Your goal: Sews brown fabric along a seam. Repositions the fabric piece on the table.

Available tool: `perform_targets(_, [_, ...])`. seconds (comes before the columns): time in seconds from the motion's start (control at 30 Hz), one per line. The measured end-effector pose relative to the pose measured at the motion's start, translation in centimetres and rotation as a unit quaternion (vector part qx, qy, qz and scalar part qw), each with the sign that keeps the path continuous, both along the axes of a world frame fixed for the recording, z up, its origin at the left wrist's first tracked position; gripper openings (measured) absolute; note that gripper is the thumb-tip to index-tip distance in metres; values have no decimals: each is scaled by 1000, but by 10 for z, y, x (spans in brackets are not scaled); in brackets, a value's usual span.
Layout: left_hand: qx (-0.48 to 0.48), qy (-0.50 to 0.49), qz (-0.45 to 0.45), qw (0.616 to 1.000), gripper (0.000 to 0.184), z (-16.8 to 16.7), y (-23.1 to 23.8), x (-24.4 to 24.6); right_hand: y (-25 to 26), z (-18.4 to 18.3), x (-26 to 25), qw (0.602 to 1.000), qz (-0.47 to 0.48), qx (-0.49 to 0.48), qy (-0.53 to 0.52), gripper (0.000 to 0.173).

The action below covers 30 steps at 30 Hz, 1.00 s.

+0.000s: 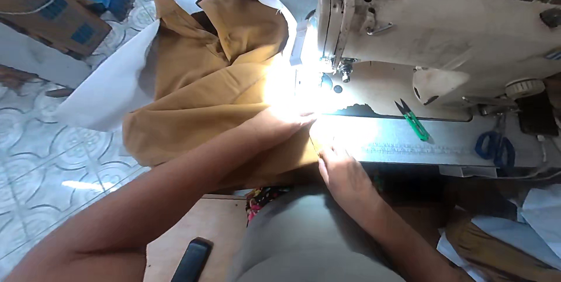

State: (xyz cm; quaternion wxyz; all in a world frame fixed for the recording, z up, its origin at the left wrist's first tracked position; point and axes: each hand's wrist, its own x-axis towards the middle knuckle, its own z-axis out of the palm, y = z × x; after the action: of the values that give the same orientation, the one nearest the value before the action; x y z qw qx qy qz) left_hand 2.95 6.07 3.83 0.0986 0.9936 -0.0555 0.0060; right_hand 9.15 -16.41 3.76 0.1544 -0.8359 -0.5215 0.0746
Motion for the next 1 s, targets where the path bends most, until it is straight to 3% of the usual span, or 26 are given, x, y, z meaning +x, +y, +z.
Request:
perform_targets(0.07, [-19, 95, 62, 993, 37, 11, -2, 4, 10, 17, 12, 998, -6, 28, 58, 26])
perform_targets(0.17, [-58, 120, 41, 990, 25, 39, -1, 7, 40, 16, 23, 987, -51, 125, 87, 19])
perform_targets(0.23, [-88, 155, 53, 982, 24, 55, 4, 15, 54, 7, 27, 986, -94, 106, 93, 19])
perform_targets(0.33, [-219, 165, 4, 962, 11, 36, 36, 36, 57, -10, 28, 986, -129, 81, 69, 22])
perform_targets(0.47, [-130, 115, -84, 981, 15, 10, 50, 67, 57, -15, 27, 985, -127, 112, 42, 17])
perform_targets(0.53, [-165, 66, -94, 980, 7, -2, 47, 67, 57, -17, 28, 982, -131, 125, 54, 15])
perform_targets(0.67, [-216, -67, -119, 967, 14, -29, 52, 54, 59, -25, 28, 976, -155, 144, 54, 16])
perform_targets(0.8, [-262, -47, -113, 957, 21, -36, 59, 48, 60, -27, 28, 976, -149, 155, 47, 19])
perform_targets(0.9, [-394, 23, -76, 916, 21, -30, 61, 46, 59, -27, 30, 981, -114, 156, 19, 18])
perform_targets(1.0, [-359, 6, -85, 929, 20, -31, 62, 46, 60, -27, 31, 984, -100, 150, -10, 30])
